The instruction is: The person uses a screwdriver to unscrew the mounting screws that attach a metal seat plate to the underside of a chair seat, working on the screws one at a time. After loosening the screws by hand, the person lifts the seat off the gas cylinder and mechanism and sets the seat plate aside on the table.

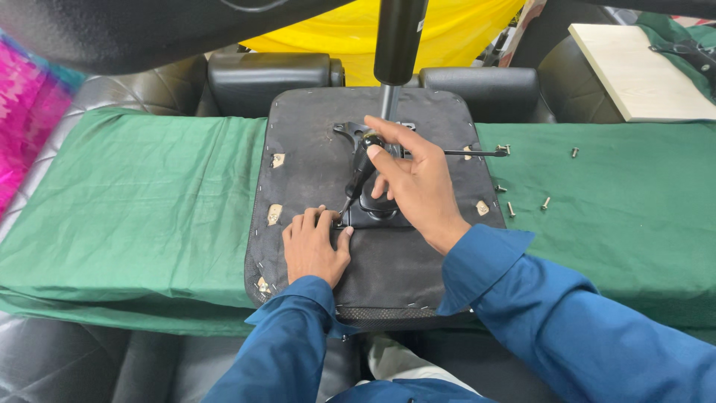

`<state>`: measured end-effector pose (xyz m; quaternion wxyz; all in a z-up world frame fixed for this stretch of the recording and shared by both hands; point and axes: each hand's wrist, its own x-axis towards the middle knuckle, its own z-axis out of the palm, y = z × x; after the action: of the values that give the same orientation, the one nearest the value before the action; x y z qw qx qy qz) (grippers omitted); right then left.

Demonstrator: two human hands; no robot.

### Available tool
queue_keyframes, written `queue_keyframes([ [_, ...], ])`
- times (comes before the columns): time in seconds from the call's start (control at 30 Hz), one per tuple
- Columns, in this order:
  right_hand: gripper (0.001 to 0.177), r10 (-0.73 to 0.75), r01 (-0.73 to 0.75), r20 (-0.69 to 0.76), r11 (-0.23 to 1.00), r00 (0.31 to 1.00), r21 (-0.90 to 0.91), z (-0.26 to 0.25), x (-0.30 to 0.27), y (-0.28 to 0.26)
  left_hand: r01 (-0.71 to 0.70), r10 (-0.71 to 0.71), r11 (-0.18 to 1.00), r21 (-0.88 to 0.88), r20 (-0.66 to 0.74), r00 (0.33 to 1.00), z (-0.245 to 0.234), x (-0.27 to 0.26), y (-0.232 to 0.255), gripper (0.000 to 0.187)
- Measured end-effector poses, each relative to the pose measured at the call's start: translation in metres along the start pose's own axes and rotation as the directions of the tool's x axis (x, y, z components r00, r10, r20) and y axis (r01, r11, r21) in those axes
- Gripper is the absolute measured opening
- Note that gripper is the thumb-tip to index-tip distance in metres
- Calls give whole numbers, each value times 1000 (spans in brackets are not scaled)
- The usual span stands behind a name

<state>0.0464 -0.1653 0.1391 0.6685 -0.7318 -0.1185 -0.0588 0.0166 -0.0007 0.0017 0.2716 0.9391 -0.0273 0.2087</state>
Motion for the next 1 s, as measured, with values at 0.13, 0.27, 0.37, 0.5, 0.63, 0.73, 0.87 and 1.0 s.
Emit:
queue_keyframes([
  [0.13, 35, -18, 18, 23, 1000, 1000, -5, -3, 0, -2, 2, -2, 1000, -4, -5, 1000, 0, 0, 0, 32],
  [0.27, 28, -83, 75, -47, 987, 995, -140, -2, 0, -2, -11, 11, 1000, -5, -26, 1000, 0, 0, 1, 32],
  [0.37, 31, -63, 54, -54, 987, 997, -149, -3, 1, -4, -11, 11, 1000, -1, -23, 1000, 0, -1, 2, 32],
  [0.5, 32, 30, -30, -24, 1000, 999, -4, -7, -1, -7, -10, 10, 1000, 14, -7, 1000, -1, 0, 2, 32],
  [0.63, 27, 12, -15, -54, 998, 998, -54, -5, -6, -7, -13, 13, 1000, 22, 5, 1000, -1, 0, 3, 35],
  [0.73, 26, -93, 84, -50, 984, 994, -156, -2, -7, -5, -31, 31, 999, 26, -10, 999, -2, 0, 2, 38],
  [0.87, 30, -40, 39, -24, 997, 999, -64, -2, -4, -4, -20, 20, 999, 43, 18, 1000, -2, 0, 2, 39],
  [1.0, 33, 104, -103, -16, 994, 994, 25, -1, -3, -5, -31, 30, 999, 44, 9, 1000, -3, 0, 3, 40],
])
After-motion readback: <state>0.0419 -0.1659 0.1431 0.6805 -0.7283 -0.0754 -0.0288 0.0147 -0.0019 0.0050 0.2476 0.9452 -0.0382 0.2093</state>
